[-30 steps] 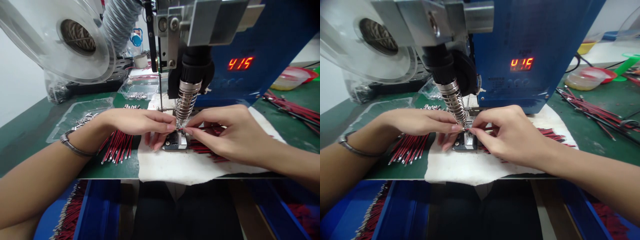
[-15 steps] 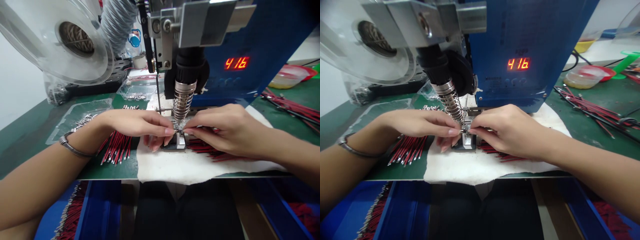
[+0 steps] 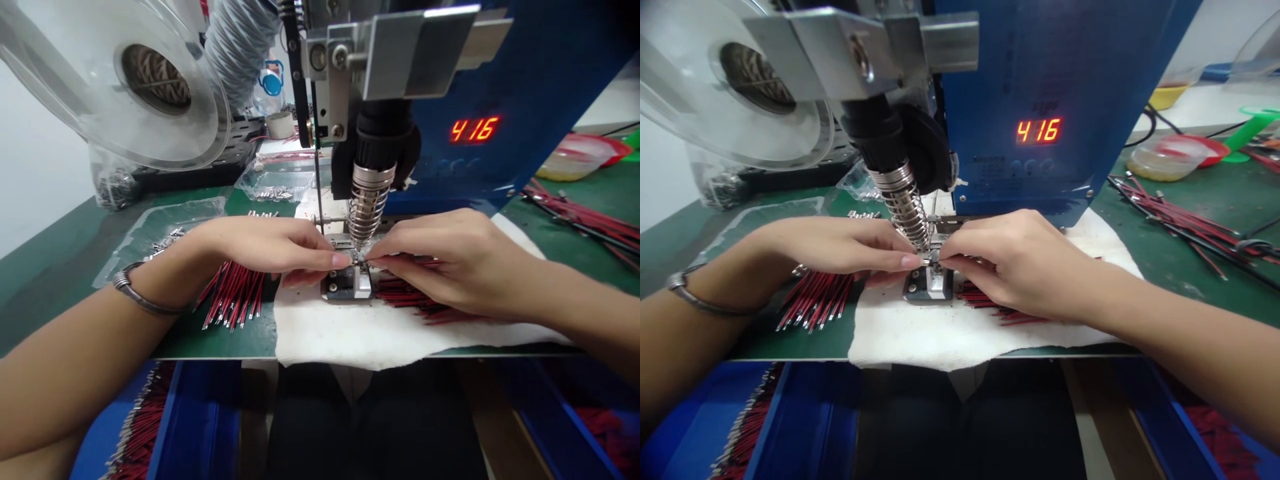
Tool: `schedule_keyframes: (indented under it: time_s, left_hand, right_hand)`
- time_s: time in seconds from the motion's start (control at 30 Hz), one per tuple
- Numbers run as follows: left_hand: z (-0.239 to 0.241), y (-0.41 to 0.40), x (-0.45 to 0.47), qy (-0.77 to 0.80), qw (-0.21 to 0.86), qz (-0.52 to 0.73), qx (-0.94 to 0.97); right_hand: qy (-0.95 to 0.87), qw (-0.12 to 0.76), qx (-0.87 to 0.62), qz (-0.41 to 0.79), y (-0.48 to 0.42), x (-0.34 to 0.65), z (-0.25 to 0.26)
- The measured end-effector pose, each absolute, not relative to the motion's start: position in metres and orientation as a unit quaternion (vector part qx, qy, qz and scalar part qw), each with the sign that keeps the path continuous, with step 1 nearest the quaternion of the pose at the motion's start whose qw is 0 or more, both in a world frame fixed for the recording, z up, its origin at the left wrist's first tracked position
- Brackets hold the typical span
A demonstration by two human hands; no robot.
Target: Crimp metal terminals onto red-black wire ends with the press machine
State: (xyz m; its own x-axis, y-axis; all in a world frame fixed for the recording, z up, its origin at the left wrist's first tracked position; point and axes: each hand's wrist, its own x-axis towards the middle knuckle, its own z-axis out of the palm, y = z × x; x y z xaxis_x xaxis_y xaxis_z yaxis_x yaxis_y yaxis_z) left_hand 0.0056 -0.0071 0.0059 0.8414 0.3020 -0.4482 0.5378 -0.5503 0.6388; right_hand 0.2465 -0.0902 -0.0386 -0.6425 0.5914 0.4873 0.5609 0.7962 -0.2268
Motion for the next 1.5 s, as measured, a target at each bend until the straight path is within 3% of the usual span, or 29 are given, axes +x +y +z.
schedule_keyframes:
  time_s: [0.17,0.3,0.53,1.5]
  left_hand:
    - [0.013,0.001,-0.004,0.346,0.260,-0.139,0.891]
    - [0.011,0.007,-0.006,0.380,0.086,-0.045,0.920]
    - [-0.003,0.003,0.002,0.301,-0.019,0.042,0.952]
    - [-0.008,0.011,0.000,0.229,0.033,0.069,0.970]
  right_hand:
    - [-0.904,0.284,-0.320,0.016,-0.091,0.245,-0.039]
    - [-0.900,0.283,-0.332,0.016,-0.093,0.245,-0.038]
    - [-0.899,0.277,-0.340,0.022,-0.094,0.246,-0.037]
    - [-0.902,0.268,-0.337,0.029,-0.092,0.247,-0.035]
